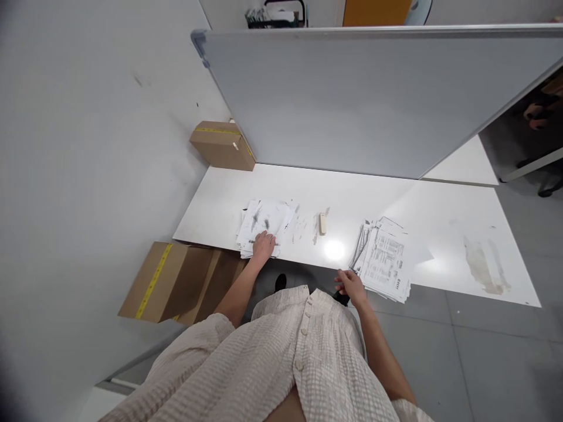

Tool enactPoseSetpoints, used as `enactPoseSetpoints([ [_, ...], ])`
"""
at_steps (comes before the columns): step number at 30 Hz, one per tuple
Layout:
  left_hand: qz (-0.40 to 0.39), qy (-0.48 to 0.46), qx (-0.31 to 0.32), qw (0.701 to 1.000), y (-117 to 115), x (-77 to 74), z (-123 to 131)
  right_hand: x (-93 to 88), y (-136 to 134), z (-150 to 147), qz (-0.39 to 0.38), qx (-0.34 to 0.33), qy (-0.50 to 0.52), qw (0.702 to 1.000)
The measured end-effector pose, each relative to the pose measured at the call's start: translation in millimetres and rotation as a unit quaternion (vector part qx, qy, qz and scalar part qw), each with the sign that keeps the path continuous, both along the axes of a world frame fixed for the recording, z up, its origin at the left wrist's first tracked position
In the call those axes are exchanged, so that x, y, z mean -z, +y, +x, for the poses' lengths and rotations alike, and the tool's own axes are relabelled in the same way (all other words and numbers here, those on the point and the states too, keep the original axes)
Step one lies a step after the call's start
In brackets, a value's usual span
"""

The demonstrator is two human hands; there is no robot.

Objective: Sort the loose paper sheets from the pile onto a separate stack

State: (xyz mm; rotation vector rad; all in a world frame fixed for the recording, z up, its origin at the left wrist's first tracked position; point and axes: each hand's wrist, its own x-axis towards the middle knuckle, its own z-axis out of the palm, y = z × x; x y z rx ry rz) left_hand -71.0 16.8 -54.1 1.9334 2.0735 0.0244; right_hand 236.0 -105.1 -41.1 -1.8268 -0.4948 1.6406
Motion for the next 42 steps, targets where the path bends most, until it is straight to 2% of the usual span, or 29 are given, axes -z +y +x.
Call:
enactPoseSetpoints([
  [3, 0.027, -0.045, -0.032, 0.998, -2.5, -15.0, -0.1, -2.3, 21.7, -19.0, 0.04, -0.054, 0.005, 0.998],
  [6, 0.1, -0.17, -0.093, 0.976, -6.7, -40.8, -1.0, -10.4, 41.0, -39.2, 0.063, -0.084, 0.047, 0.993],
  [8, 0.123, -0.296, -0.129, 0.938, -12.8, -61.1, 1.4, -18.5, 52.9, -53.1, 0.065, -0.085, 0.094, 0.99],
  [11, 0.091, -0.47, -0.172, 0.861, -28.6, -84.7, 12.3, -29.5, 68.1, -71.8, 0.026, -0.092, 0.226, 0.969],
  [14, 0.013, -0.596, -0.176, 0.784, -49.2, -88.5, 26.0, -32.3, 77.3, -84.3, -0.015, -0.108, 0.332, 0.937],
  [16, -0.027, -0.623, -0.168, 0.764, -60.6, -79.6, 30.1, -29.2, 79.7, -87.2, 0.003, -0.078, 0.33, 0.941],
  [17, -0.042, -0.614, -0.16, 0.772, -64.2, -72.9, 29.4, -26.7, 80.0, -86.8, 0.023, -0.054, 0.313, 0.948],
  [18, -0.052, -0.59, -0.15, 0.791, -65.7, -65.5, 26.7, -23.9, 79.9, -85.1, 0.047, -0.029, 0.29, 0.955],
  [20, -0.056, -0.499, -0.116, 0.857, -62.2, -50.3, 16.1, -18.9, 78.7, -78.9, 0.091, 0.008, 0.238, 0.967],
  [23, -0.004, -0.275, -0.074, 0.959, -43.2, -30.5, -5.5, -15.2, 74.8, -67.3, 0.128, 0.041, 0.161, 0.978],
  [25, 0.003, -0.137, -0.07, 0.988, -27.7, -20.2, -17.5, -15.6, 70.9, -62.1, 0.137, 0.051, 0.129, 0.981],
  [28, -0.065, -0.027, -0.04, 0.997, -11.4, -9.1, -27.2, -17.6, 63.8, -59.3, 0.148, 0.054, 0.107, 0.982],
  [31, -0.111, 0.018, 0.008, 0.994, -6.6, -3.8, -30.3, -16.9, 57.8, -58.1, 0.143, 0.058, 0.099, 0.983],
  [35, -0.105, 0.045, 0.044, 0.992, -6.9, -5.2, -32.3, -11.1, 54.0, -55.8, 0.129, 0.073, 0.107, 0.983],
  [42, -0.055, 0.05, 0.04, 0.996, -7.4, -16.3, -26.5, -8.1, 53.8, -58.1, 0.119, 0.05, 0.102, 0.986],
])
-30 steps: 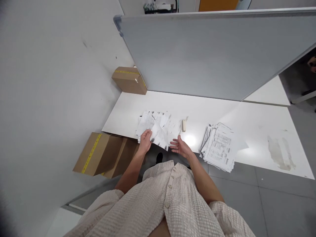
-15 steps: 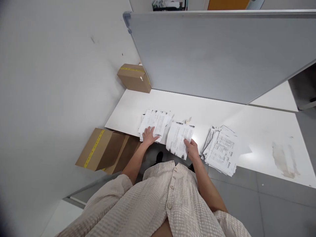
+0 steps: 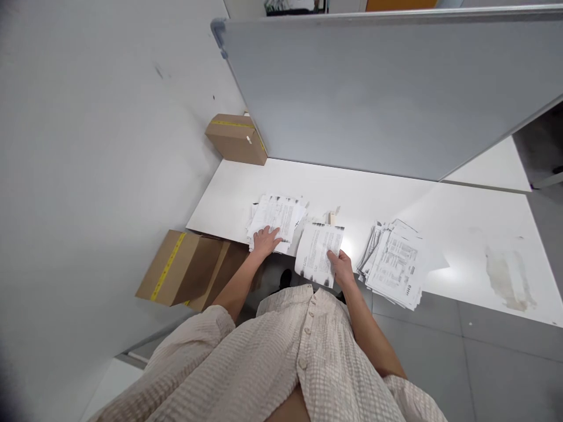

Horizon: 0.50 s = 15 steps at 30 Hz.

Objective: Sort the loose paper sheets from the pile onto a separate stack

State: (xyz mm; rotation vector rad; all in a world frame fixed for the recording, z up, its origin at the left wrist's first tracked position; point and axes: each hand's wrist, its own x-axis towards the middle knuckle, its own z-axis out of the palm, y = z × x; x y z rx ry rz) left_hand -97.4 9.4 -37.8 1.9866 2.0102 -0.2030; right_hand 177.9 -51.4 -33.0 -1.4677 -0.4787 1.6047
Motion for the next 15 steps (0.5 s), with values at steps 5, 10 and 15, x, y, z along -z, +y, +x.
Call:
enactPoseSetpoints([
  [5, 0.023, 0.008, 0.038, 0.999, -5.6, -2.7, 15.6, 1.8, -0.4, -1.8, 0.0, -0.007, 0.002, 1.0],
  [10, 0.037, -0.011, 0.052, 0.998, -10.7, 1.6, 32.3, 4.9, -1.9, -1.2, 0.006, -0.012, -0.01, 1.0],
  [15, 0.06, 0.016, 0.08, 0.995, -15.6, 5.5, 44.1, 6.2, -5.0, 1.5, 0.013, -0.019, -0.014, 1.0],
])
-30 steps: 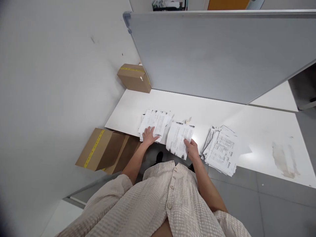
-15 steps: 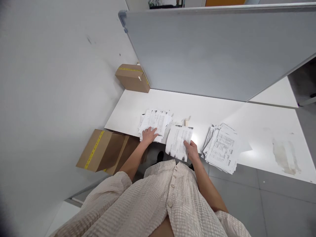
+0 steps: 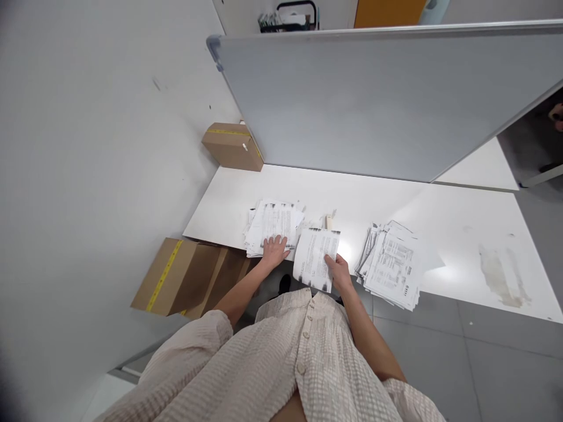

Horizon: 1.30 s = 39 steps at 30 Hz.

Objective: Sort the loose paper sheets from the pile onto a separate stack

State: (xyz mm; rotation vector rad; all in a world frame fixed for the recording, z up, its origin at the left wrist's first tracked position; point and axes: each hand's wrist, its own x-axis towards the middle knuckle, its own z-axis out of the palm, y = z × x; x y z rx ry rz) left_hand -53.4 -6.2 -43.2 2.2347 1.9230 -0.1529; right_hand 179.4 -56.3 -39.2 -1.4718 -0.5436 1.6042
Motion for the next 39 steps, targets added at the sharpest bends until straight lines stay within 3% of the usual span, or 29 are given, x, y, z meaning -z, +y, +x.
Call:
enactPoseSetpoints([
  [5, 0.0, 0.014, -0.009, 1.0, 3.0, -0.4, 7.5, -0.7, -2.5, -0.2, 0.0, 0.009, 0.011, 1.0],
  [10, -0.012, -0.064, -0.039, 0.997, 15.8, -6.9, -4.9, -3.9, -3.8, 0.5, 0.003, 0.012, 0.018, 1.0],
  [13, 0.007, -0.148, -0.115, 0.982, 25.9, -18.5, -22.5, -7.6, -3.0, 0.9, 0.005, 0.009, 0.011, 1.0],
  [17, 0.04, -0.255, -0.236, 0.937, 36.5, -39.3, -46.0, -13.9, 0.8, -1.6, 0.004, -0.014, 0.019, 1.0],
  [21, 0.072, -0.32, -0.296, 0.897, 41.4, -50.4, -55.3, -17.7, 4.6, -6.1, 0.0, -0.003, 0.034, 0.999],
  [25, 0.046, -0.391, -0.293, 0.871, 42.2, -42.3, -51.6, -16.8, 5.0, -7.3, 0.005, -0.007, 0.036, 0.999],
  [31, 0.017, -0.478, -0.357, 0.802, 38.7, -23.4, -52.7, -8.8, 2.1, -1.5, 0.011, -0.007, 0.002, 1.0],
  [33, 0.014, -0.462, -0.335, 0.821, 37.8, -25.1, -57.6, -6.7, 1.5, -0.5, 0.012, -0.007, -0.001, 1.0],
  [35, 0.035, -0.409, -0.283, 0.867, 37.6, -32.5, -63.6, -5.9, 1.3, -0.9, 0.013, -0.005, 0.003, 1.0],
  [37, 0.094, -0.338, -0.238, 0.906, 38.0, -44.9, -69.6, -6.8, 1.9, -2.3, 0.014, -0.003, 0.008, 1.0],
  [39, 0.171, -0.277, -0.216, 0.921, 38.2, -60.7, -73.8, -10.4, 3.8, -4.2, 0.013, -0.001, 0.008, 1.0],
])
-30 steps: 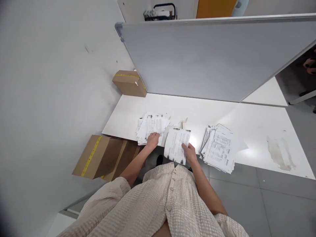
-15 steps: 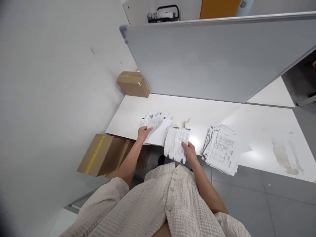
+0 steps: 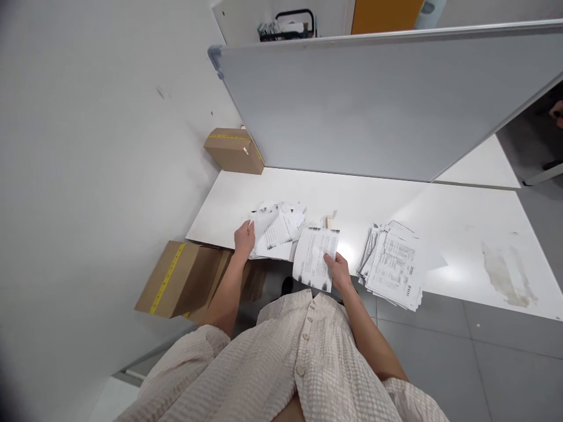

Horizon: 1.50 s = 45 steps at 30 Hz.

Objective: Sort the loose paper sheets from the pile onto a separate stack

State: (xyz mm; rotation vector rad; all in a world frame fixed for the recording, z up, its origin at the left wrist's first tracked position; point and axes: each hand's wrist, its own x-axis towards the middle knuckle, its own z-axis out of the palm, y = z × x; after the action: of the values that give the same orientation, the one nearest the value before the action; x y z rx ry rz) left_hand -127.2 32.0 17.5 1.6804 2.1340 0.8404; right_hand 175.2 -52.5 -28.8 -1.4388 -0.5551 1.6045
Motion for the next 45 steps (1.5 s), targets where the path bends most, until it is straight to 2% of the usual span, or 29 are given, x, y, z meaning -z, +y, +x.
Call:
enactPoseSetpoints([
  [2, 0.052, 0.052, -0.012, 0.997, -2.0, -16.8, 0.0, -6.6, 3.3, -2.2, -0.003, -0.002, -0.005, 1.0],
  [4, 0.093, 0.075, 0.002, 0.993, -8.6, -31.3, 7.3, -15.5, 8.0, -5.3, -0.002, -0.01, -0.003, 1.0],
  [7, 0.133, 0.077, 0.097, 0.983, -29.9, -42.7, 36.1, -28.6, 16.3, -12.9, 0.016, -0.038, 0.024, 0.999],
  [9, 0.137, 0.084, 0.194, 0.968, -49.3, -41.8, 64.2, -34.7, 21.4, -19.2, 0.028, -0.054, 0.047, 0.997],
  [12, 0.118, 0.112, 0.328, 0.931, -75.5, -32.2, 106.2, -39.8, 25.7, -27.0, 0.048, -0.05, 0.07, 0.995],
  [14, 0.105, 0.124, 0.366, 0.916, -86.3, -25.5, 126.9, -42.0, 25.7, -28.8, 0.066, -0.047, 0.071, 0.994],
  [17, 0.087, 0.134, 0.382, 0.91, -92.9, -19.9, 143.8, -44.2, 22.8, -25.1, 0.091, -0.055, 0.044, 0.993],
  [21, 0.049, 0.107, 0.433, 0.894, -91.1, -19.2, 146.4, -46.5, 21.8, -8.9, 0.146, -0.081, -0.102, 0.981],
  [23, 0.02, 0.067, 0.433, 0.899, -84.0, -17.0, 140.7, -50.1, 23.9, 2.1, 0.173, -0.113, -0.228, 0.951],
  [25, -0.001, 0.015, 0.379, 0.925, -71.2, -11.0, 131.8, -56.8, 26.6, 12.0, 0.181, -0.178, -0.366, 0.895],
  [27, -0.012, -0.037, 0.293, 0.955, -54.3, -1.3, 122.3, -65.6, 28.8, 18.0, 0.169, -0.273, -0.488, 0.812],
  [28, -0.021, -0.064, 0.268, 0.961, -45.6, 4.4, 118.4, -70.1, 29.6, 19.1, 0.16, -0.322, -0.538, 0.763],
  [30, -0.047, -0.109, 0.255, 0.96, -30.7, 16.3, 113.3, -77.6, 31.0, 18.1, 0.146, -0.398, -0.612, 0.668],
  [31, -0.061, -0.128, 0.259, 0.955, -25.1, 22.0, 112.2, -80.1, 31.7, 16.6, 0.143, -0.423, -0.636, 0.63],
  [33, -0.09, -0.156, 0.264, 0.947, -18.5, 32.6, 112.3, -81.7, 33.6, 13.1, 0.138, -0.451, -0.667, 0.577],
  [35, -0.115, -0.16, 0.253, 0.947, -16.9, 41.5, 113.8, -79.4, 36.2, 10.2, 0.136, -0.461, -0.68, 0.554],
  [39, -0.155, -0.133, 0.244, 0.948, -19.6, 51.9, 116.8, -68.8, 41.3, 7.3, 0.123, -0.467, -0.682, 0.55],
  [45, -0.16, -0.141, 0.257, 0.942, -18.7, 45.4, 124.8, -59.5, 44.1, 5.8, 0.111, -0.46, -0.691, 0.547],
])
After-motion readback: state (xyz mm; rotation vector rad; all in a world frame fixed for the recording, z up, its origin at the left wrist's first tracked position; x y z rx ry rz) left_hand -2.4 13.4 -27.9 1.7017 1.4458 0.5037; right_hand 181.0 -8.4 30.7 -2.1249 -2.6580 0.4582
